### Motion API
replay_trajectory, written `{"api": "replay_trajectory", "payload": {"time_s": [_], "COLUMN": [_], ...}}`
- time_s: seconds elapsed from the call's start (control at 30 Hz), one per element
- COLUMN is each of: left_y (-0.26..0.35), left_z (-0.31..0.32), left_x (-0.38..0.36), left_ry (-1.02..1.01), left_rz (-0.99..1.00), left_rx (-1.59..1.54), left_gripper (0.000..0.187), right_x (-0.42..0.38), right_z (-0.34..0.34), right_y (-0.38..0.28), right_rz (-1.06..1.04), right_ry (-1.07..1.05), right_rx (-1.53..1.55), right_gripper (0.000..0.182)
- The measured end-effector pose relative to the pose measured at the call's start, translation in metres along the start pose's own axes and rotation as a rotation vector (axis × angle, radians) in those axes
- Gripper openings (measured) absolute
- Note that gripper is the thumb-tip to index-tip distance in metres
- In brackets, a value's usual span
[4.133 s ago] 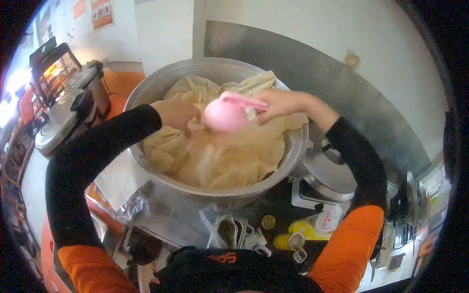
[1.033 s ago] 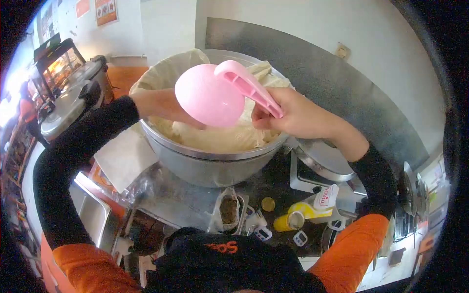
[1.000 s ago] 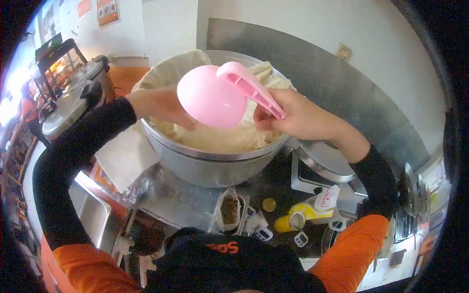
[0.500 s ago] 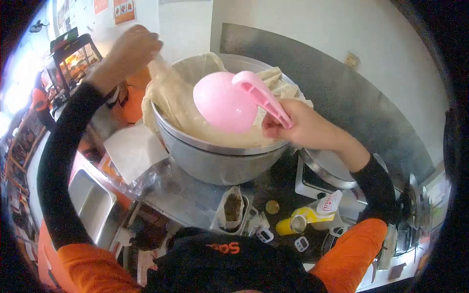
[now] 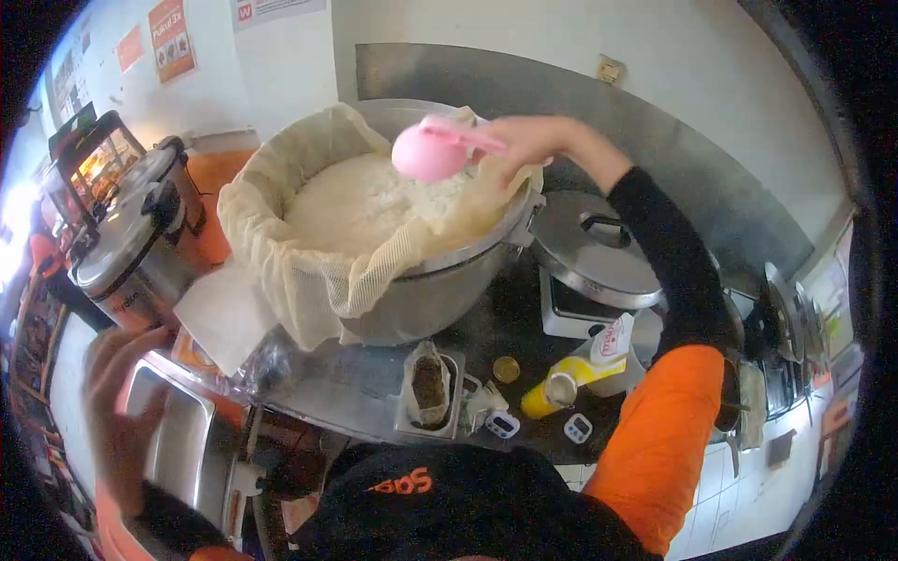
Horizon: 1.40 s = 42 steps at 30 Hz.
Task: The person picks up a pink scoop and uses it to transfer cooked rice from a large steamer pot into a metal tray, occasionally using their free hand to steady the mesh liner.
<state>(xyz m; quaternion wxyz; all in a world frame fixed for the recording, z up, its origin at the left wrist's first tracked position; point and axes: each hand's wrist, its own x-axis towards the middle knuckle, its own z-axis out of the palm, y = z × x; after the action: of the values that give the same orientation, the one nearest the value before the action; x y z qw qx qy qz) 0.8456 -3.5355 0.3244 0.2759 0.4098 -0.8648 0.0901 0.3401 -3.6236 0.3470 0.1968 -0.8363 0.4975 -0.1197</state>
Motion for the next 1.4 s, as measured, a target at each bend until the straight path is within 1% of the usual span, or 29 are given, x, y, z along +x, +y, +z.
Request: {"api": "replay_trajectory", "payload": {"time_s": [0.03, 0.1, 0.17, 0.2, 0.23, 0.3, 0.37, 0.43, 0.5, 0.53, 0.57, 0.63, 0.67, 0.7, 0.73, 0.77, 0.83, 0.9, 0.93, 0.97, 1.0, 1.03, 1.13, 1.17, 1.27, 1.33, 1.4], "left_y": [0.019, 0.057, 0.083, 0.092, 0.096, 0.098, 0.096, 0.089, 0.092, 0.093, 0.093, 0.090, 0.087, 0.083, 0.078, 0.071, 0.052, 0.026, 0.018, 0.011, 0.004, -0.001, -0.007, -0.007, 0.022, 0.048, 0.064], "left_z": [0.016, 0.046, 0.082, 0.105, 0.125, 0.150, 0.157, 0.160, 0.151, 0.146, 0.141, 0.134, 0.129, 0.124, 0.120, 0.117, 0.114, 0.115, 0.115, 0.120, 0.129, 0.141, 0.190, 0.213, 0.294, 0.336, 0.359], "left_x": [0.015, 0.045, 0.070, 0.081, 0.090, 0.105, 0.112, 0.114, 0.114, 0.110, 0.103, 0.081, 0.069, 0.058, 0.047, 0.036, 0.015, -0.004, -0.021, -0.033, -0.048, -0.064, -0.105, -0.112, -0.126, -0.124, -0.118], "left_ry": [0.020, 0.024, 0.053, 0.086, 0.120, 0.131, 0.121, 0.087, 0.227, 0.296, 0.247, 0.148, 0.027, -0.090, -0.207, -0.248, -0.339, -0.308, -0.316, -0.283, -0.283, -0.283, -0.369, -0.422, -0.685, -0.728, -0.830], "left_rz": [0.083, 0.267, 0.377, 0.393, 0.410, 0.402, 0.428, 0.485, 0.518, 0.528, 0.574, 0.653, 0.644, 0.631, 0.612, 0.562, 0.453, 0.257, 0.140, -0.001, -0.124, -0.232, -0.585, -0.622, -0.530, -0.414, -0.497], "left_rx": [-0.002, -0.102, -0.153, -0.134, -0.114, -0.102, -0.102, -0.119, -0.256, -0.326, -0.265, -0.146, -0.246, -0.344, -0.445, -0.542, -0.741, -0.767, -0.782, -0.858, -0.864, -0.866, -1.061, -1.164, -1.398, -1.406, -1.505], "left_gripper": [0.046, 0.049, 0.053, 0.055, 0.057, 0.044, 0.031, 0.016, 0.007, 0.004, 0.005, 0.008, 0.010, 0.013, 0.015, 0.018, 0.025, 0.028, 0.029, 0.031, 0.029, 0.028, 0.023, 0.019, 0.032, 0.039, 0.036], "right_x": [0.006, 0.019, 0.026, 0.029, 0.029, 0.020, -0.007, -0.037, -0.076, -0.096, -0.115, -0.149, -0.163, -0.175, -0.192, -0.202, -0.198, -0.197, -0.204, -0.201, -0.197, -0.185, -0.144, -0.152, -0.195, -0.222, -0.201], "right_z": [0.008, 0.017, 0.024, 0.025, 0.019, -0.003, -0.027, -0.046, -0.064, -0.070, -0.075, -0.068, -0.066, -0.067, -0.071, -0.074, -0.077, -0.081, -0.082, -0.078, -0.074, -0.062, 0.010, 0.023, 0.068, 0.099, 0.142], "right_y": [0.010, 0.029, 0.029, 0.029, 0.034, 0.047, 0.011, 0.006, -0.009, -0.006, 0.000, 0.023, 0.030, 0.037, 0.041, 0.039, -0.001, -0.023, -0.019, -0.027, -0.036, -0.056, -0.099, -0.107, -0.130, -0.147, -0.168], "right_rz": [-0.021, 0.080, 0.252, 0.338, 0.266, 0.122, 0.204, 0.053, 0.202, 0.293, 0.381, 0.533, 0.536, 0.534, 0.555, 0.576, 0.866, 0.810, 0.748, 0.745, 0.740, 0.815, 0.661, 0.619, 0.468, 0.346, 0.328], "right_ry": [-0.046, -0.210, -0.269, -0.295, -0.185, 0.033, 0.220, 0.469, 0.571, 0.557, 0.538, 0.428, 0.302, 0.177, 0.156, 0.133, 0.388, 0.479, 0.589, 0.674, 0.759, 0.847, 1.322, 1.274, 1.161, 1.095, 1.480], "right_rx": [-0.007, -0.157, -0.476, -0.636, -0.627, -0.604, -0.673, -0.665, -0.461, -0.402, -0.344, -0.337, -0.385, -0.435, -0.469, -0.502, -0.132, -0.119, -0.266, -0.285, -0.303, -0.217, -0.051, 0.097, 0.512, 0.756, 0.703], "right_gripper": [0.051, 0.051, 0.048, 0.047, 0.044, 0.039, 0.032, 0.026, 0.021, 0.019, 0.018, 0.021, 0.023, 0.026, 0.024, 0.023, 0.019, 0.021, 0.022, 0.022, 0.023, 0.024, 0.029, 0.029, 0.033, 0.035, 0.037]}}
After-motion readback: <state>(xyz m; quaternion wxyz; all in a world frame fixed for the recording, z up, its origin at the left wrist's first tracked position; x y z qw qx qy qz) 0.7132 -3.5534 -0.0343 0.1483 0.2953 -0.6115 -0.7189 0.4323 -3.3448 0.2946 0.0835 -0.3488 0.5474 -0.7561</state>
